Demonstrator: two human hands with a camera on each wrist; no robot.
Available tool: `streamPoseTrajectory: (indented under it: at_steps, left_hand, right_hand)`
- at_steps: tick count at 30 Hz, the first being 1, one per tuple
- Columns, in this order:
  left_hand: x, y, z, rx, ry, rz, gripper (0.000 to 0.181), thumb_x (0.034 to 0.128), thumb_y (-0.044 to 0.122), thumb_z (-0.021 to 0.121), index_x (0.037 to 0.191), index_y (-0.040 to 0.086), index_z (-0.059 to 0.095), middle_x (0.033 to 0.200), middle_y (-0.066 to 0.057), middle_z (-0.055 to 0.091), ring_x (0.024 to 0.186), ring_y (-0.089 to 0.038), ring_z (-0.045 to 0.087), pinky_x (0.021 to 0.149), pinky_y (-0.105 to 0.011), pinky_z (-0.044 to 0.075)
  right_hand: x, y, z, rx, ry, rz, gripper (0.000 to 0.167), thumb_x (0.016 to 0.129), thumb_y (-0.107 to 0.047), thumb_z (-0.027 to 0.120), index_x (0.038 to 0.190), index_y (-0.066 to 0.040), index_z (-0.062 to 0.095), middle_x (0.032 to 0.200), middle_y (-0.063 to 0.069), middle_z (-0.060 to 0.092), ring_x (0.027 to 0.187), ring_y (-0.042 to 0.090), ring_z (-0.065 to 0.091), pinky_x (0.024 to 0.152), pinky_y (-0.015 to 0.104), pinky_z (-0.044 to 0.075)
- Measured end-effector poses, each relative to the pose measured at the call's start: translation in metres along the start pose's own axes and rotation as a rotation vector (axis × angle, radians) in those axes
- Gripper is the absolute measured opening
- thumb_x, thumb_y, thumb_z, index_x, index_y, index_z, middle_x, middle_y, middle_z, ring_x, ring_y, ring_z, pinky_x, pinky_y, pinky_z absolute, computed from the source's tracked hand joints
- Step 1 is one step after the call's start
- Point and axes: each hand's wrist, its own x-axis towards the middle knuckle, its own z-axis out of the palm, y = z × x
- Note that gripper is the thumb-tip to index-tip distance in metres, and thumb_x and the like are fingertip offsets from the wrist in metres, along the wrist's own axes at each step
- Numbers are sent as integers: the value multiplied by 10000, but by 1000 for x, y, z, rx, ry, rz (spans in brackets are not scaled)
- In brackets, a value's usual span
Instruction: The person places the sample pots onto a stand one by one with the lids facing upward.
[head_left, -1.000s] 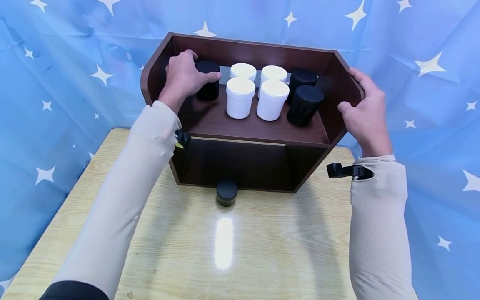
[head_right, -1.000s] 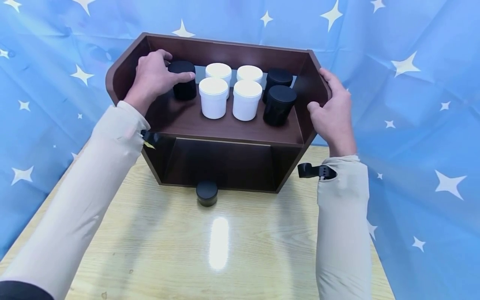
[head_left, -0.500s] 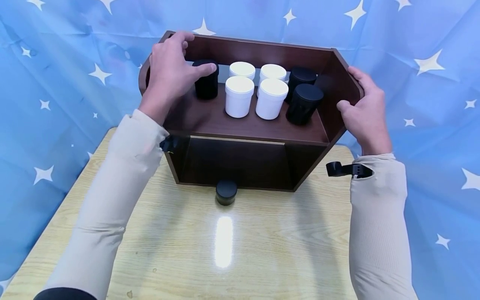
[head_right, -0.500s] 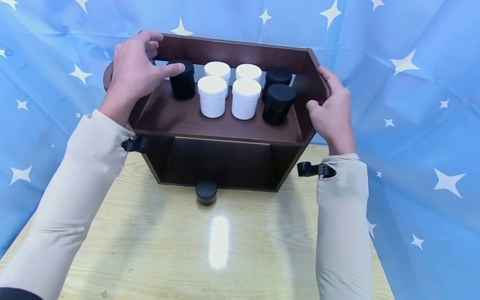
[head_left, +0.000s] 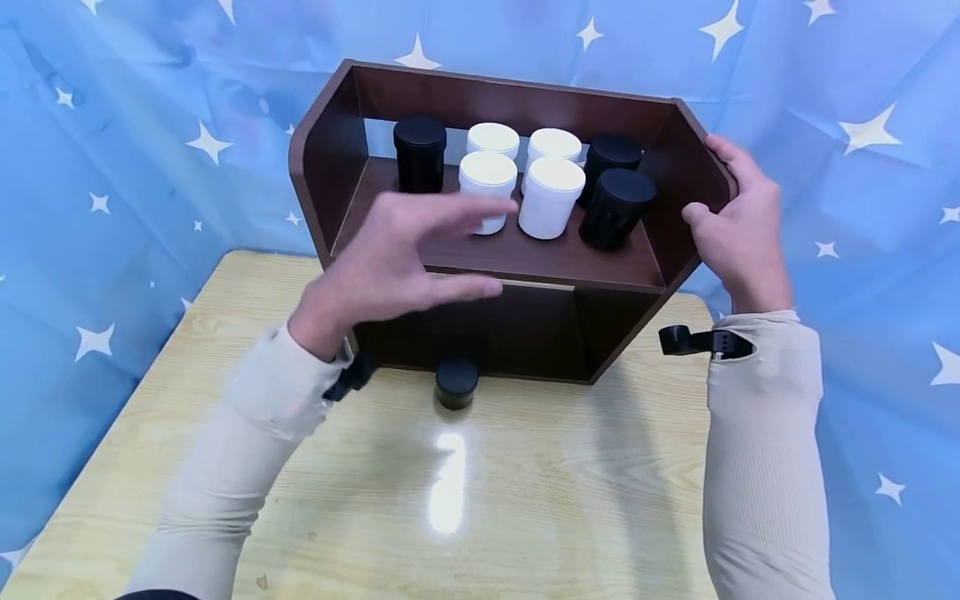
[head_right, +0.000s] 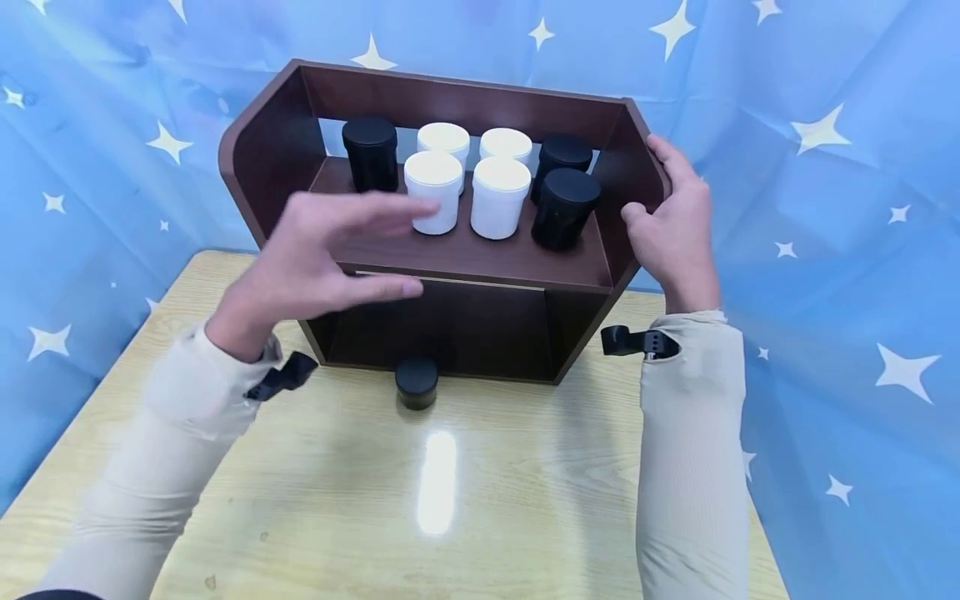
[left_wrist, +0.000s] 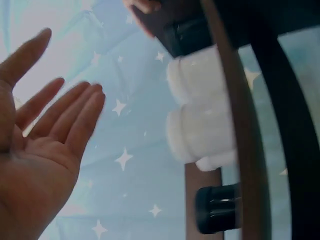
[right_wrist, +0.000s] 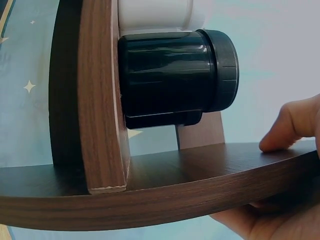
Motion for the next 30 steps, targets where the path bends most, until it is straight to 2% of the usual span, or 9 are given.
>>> streamPoseTrajectory:
  at_steps: [3, 5, 10, 14, 18, 25, 30]
  left_hand:
    - [-8, -5, 12, -102, -43, 29, 595, 746, 205, 896, 1271, 30, 678, 1257, -87, 722, 1145, -158, 704, 996, -282, 537]
    - [-13, -9, 18, -157, -64, 26, 580, 732, 196, 905, 1246, 33, 692, 1223, -77, 738, 1119, -143, 714, 982, -275, 543]
    - [-30, -19, 37, -186, -127, 24, 552, 727, 240, 908, 1213, 64, 714, 1182, -44, 753, 1092, -111, 714, 956, -265, 553]
    - [-46, -27, 59, -175, -178, 4, 547, 729, 288, 904, 1207, 95, 719, 1187, -26, 751, 1103, -100, 707, 947, -261, 557]
    - [-64, -42, 78, -178, -216, -91, 545, 730, 318, 901, 1208, 127, 719, 1188, -23, 749, 1096, -119, 708, 943, -293, 565]
    - [-97, -75, 97, -192, -227, -353, 577, 700, 316, 920, 1199, 107, 718, 1179, -32, 751, 1072, -181, 712, 962, -320, 554]
    - [-112, -94, 113, -186, -267, -485, 596, 703, 333, 915, 1221, 124, 709, 1228, -11, 731, 1128, -178, 690, 1007, -333, 538]
  right_hand:
    - [0, 1, -1, -1, 4, -3, 689, 914, -12, 487, 1519, -333, 412, 1481, -19, 499, 1153, 113, 502, 786, 151, 460]
    - [0, 1, -1, 1, 8, -6, 692, 908, -6, 485, 1516, -327, 417, 1476, -19, 504, 1146, 111, 503, 788, 157, 458]
    - [0, 1, -1, -2, 10, -5, 697, 904, 0, 484, 1516, -329, 418, 1478, -18, 503, 1139, 108, 502, 790, 167, 461]
    - [0, 0, -2, -9, 10, -3, 699, 907, -3, 477, 1519, -335, 410, 1499, -17, 491, 1149, 108, 499, 797, 170, 455]
    - [-1, 0, 0, -25, 0, -1, 697, 921, -17, 478, 1526, -351, 390, 1523, -6, 473, 1179, 122, 494, 800, 163, 457]
    - [-3, 2, 3, -12, -8, -6, 695, 923, -12, 475, 1528, -342, 391, 1518, 6, 473, 1176, 130, 494, 789, 154, 462]
    - [-2, 0, 0, -5, -1, -2, 691, 922, -13, 475, 1522, -347, 399, 1508, -1, 480, 1172, 129, 494, 790, 158, 464]
